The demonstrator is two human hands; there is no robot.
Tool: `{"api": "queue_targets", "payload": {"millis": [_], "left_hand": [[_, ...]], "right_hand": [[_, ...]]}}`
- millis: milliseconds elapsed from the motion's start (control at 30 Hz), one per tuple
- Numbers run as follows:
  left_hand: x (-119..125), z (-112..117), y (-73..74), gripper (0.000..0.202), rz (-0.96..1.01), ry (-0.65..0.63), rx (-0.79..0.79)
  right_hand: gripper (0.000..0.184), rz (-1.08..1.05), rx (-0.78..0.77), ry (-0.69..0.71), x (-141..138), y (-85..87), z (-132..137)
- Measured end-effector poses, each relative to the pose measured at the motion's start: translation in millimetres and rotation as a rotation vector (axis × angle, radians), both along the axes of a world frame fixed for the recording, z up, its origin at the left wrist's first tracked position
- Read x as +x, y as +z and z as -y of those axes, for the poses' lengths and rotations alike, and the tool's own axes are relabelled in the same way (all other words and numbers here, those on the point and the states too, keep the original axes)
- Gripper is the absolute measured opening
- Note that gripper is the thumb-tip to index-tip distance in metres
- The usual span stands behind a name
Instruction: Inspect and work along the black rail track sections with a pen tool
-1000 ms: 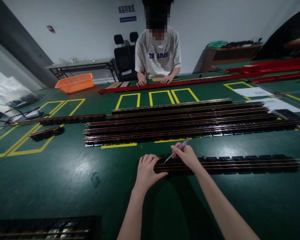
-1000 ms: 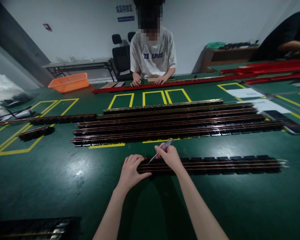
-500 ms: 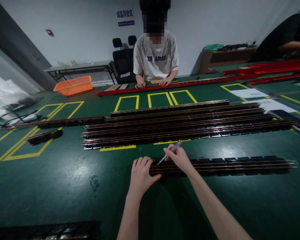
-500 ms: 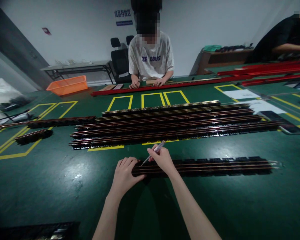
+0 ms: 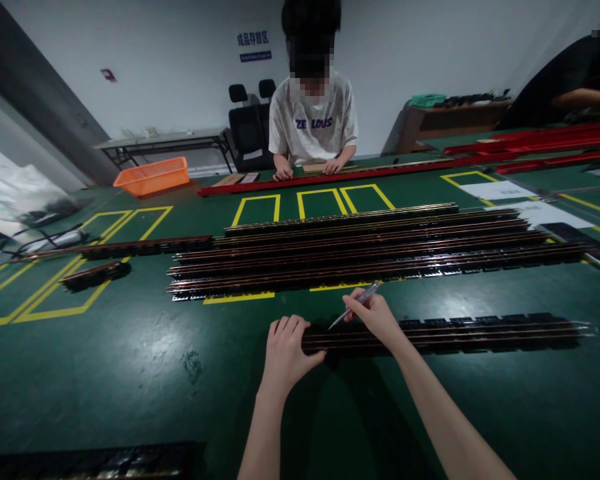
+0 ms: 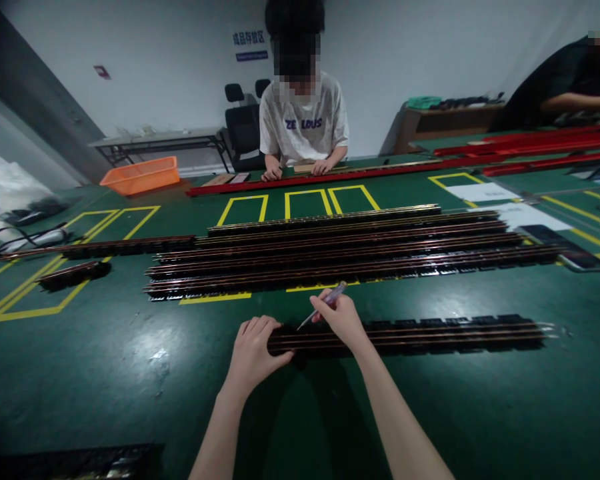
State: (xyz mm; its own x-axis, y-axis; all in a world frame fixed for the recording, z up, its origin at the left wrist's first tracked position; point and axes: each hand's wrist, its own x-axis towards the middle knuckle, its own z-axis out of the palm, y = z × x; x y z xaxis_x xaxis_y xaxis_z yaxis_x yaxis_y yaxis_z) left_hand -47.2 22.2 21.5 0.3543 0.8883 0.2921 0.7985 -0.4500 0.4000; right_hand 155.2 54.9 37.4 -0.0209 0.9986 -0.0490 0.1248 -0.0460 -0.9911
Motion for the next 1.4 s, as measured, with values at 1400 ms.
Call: {"api": "queue_targets", "payload": {"millis": [1400], "left_hand": [[8,2,-5.4,0.032,-0.013,-0.034,0.013]], "right_hand": [[0.04,0.017,0.038,-0.088,8,-10.0,5]]}}
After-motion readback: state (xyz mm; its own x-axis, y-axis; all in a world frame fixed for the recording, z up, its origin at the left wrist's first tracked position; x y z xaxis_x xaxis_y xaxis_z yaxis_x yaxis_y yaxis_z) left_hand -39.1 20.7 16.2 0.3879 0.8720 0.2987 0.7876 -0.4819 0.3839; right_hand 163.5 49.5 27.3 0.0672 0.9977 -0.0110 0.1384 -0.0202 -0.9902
